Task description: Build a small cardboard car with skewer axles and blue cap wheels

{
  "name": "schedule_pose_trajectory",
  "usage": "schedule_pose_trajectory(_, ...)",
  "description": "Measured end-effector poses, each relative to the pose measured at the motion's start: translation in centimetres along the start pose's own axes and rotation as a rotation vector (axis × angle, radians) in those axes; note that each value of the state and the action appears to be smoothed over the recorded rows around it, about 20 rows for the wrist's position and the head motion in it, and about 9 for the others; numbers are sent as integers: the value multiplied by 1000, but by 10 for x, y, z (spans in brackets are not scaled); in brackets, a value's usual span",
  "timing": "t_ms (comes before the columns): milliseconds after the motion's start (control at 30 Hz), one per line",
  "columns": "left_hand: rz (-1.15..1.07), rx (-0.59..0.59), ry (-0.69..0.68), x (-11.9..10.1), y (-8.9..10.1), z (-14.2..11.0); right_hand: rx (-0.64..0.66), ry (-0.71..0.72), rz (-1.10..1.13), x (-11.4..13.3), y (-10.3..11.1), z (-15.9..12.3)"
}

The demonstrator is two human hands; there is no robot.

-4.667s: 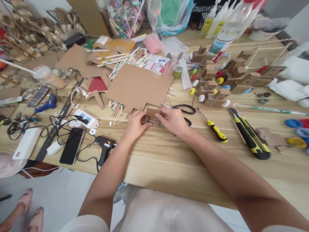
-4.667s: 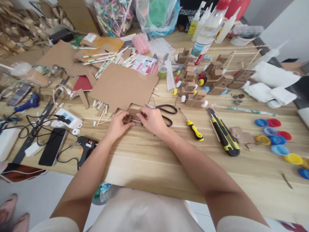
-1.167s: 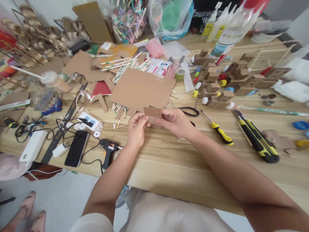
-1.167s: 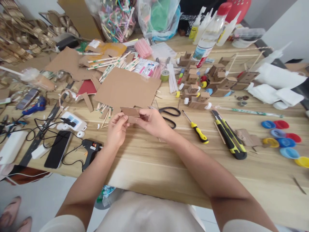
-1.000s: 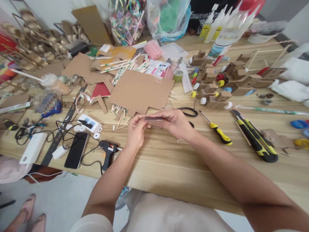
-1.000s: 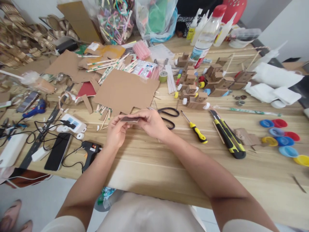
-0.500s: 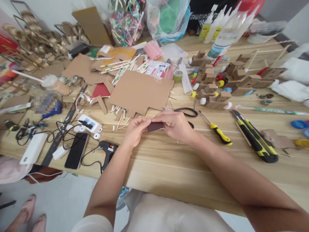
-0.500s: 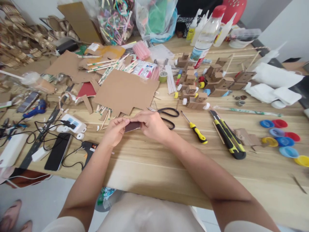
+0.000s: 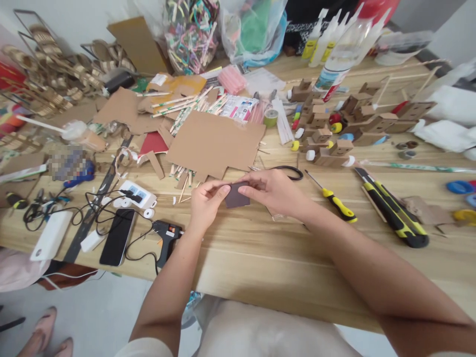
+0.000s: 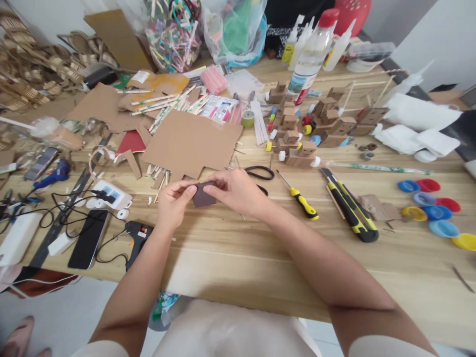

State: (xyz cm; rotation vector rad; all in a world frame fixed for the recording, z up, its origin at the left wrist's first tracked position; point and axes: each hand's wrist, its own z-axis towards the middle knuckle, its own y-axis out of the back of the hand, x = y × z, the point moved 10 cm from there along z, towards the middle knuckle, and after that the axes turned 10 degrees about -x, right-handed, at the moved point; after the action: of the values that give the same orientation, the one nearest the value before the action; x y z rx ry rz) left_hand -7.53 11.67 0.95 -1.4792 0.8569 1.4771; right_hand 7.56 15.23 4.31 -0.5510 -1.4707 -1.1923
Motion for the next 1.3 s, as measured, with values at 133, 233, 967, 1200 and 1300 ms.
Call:
schedule_pose_trajectory(133, 33, -1, -66, -4, -1, -3, -25, -3, 6, 1, 1, -1)
schedule_pose_trajectory(233, 51, -22, -99, -4, 0, -4, -36, -6, 18, 1, 1, -1)
schedule_pose_trajectory(967, -1, -26, 69, 10, 3, 1, 88, -39, 114, -5, -6, 2)
schedule_pose_trajectory(1200, -79, -38, 124, 20, 2, 2, -14, 365, -120, 28, 0, -5)
schedule_pose_trajectory(1300, -142, -20, 132, 18, -2, 0, -174, 408, -199, 28, 7, -8)
